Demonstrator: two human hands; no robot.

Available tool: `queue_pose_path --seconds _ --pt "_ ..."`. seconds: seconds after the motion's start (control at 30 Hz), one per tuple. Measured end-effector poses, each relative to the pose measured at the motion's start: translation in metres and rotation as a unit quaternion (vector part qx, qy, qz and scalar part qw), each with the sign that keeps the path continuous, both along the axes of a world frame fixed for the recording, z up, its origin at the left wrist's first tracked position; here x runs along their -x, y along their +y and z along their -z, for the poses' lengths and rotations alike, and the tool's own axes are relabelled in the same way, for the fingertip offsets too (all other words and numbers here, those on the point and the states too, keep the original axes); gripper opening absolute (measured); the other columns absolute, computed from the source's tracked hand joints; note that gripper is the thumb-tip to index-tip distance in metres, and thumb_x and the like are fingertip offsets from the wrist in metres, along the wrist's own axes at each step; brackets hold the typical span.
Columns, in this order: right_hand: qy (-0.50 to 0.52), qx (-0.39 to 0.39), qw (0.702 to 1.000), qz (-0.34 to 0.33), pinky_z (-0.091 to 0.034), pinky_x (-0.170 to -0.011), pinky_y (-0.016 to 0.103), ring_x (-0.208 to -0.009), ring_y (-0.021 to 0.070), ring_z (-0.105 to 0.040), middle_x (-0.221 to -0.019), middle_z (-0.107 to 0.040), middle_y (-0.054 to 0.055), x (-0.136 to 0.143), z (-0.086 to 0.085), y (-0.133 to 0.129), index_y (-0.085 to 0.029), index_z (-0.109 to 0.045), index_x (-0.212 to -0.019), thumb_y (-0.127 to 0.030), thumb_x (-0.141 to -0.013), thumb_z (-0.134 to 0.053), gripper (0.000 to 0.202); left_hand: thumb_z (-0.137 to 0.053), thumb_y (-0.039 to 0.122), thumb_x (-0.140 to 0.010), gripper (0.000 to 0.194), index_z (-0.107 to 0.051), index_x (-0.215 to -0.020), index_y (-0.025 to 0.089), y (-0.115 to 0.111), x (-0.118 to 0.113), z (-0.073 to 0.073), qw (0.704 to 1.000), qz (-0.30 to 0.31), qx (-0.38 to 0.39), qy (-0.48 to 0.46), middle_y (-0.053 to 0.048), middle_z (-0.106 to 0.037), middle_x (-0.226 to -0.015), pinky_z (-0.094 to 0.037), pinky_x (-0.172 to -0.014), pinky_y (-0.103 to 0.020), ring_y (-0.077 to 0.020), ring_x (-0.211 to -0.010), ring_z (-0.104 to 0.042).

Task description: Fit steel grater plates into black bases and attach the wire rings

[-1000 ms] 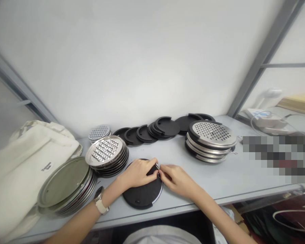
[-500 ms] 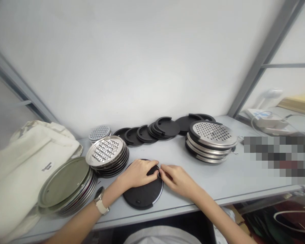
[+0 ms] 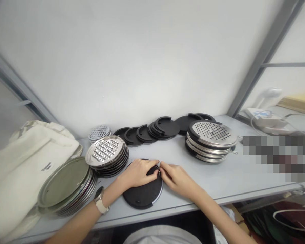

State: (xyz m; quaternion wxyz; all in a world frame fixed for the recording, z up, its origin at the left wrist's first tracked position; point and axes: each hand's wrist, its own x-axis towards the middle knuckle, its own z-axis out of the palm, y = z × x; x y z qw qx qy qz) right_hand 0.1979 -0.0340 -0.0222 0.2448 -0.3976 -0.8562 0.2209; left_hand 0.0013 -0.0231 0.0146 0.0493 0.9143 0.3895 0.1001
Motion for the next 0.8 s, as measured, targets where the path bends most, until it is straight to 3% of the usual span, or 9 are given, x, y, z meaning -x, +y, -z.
queue_pose_path --seconds 0.23,0.43,0.6,0.8 --pt "-0.007 -0.004 1.000 -0.009 -0.036 -0.056 0.024 -0.057 0.0132 -0.049 -0.070 -0.056 0.000 0.0007 -0.0003 -0.0008 -0.021 -0.042 -0.084 -0.025 -0.095 -0.035 0.014 -0.044 0.033 -0.091 0.019 -0.052 -0.101 0.019 0.0002 -0.0003 0.0011 1.000 0.002 -0.001 0.018 -0.005 -0.068 -0.084 -0.047 -0.066 -0.030 -0.0227 -0.074 -0.066" --pt "-0.016 -0.012 1.000 -0.007 -0.035 -0.055 0.024 -0.056 0.0134 -0.049 -0.067 -0.055 -0.001 0.0002 0.0010 -0.0007 -0.022 -0.041 -0.083 -0.027 -0.096 -0.036 0.015 -0.044 0.034 -0.091 0.030 -0.046 -0.117 0.019 -0.0005 -0.0001 -0.0005 1.000 0.000 0.008 0.014 -0.006 -0.068 -0.086 -0.048 -0.068 -0.031 -0.0238 -0.077 -0.067" --pt "-0.009 -0.008 1.000 -0.007 -0.035 -0.055 0.024 -0.056 0.0133 -0.050 -0.068 -0.057 -0.001 0.0004 0.0016 0.0003 -0.021 -0.043 -0.090 -0.026 -0.096 -0.036 0.010 -0.044 0.029 -0.091 0.022 -0.052 -0.109 0.021 -0.0007 0.0000 -0.0024 1.000 0.016 0.000 0.016 -0.004 -0.068 -0.085 -0.047 -0.067 -0.028 -0.0215 -0.075 -0.067" --pt "-0.004 -0.010 1.000 -0.010 -0.035 -0.056 0.024 -0.056 0.0134 -0.050 -0.070 -0.057 -0.001 0.0009 0.0005 -0.0005 -0.021 -0.043 -0.093 -0.026 -0.097 -0.035 0.010 -0.045 0.030 -0.090 0.029 -0.052 -0.116 0.021 -0.0002 -0.0004 -0.0005 1.000 0.014 -0.004 0.006 -0.004 -0.069 -0.085 -0.046 -0.067 -0.029 -0.0220 -0.076 -0.067"
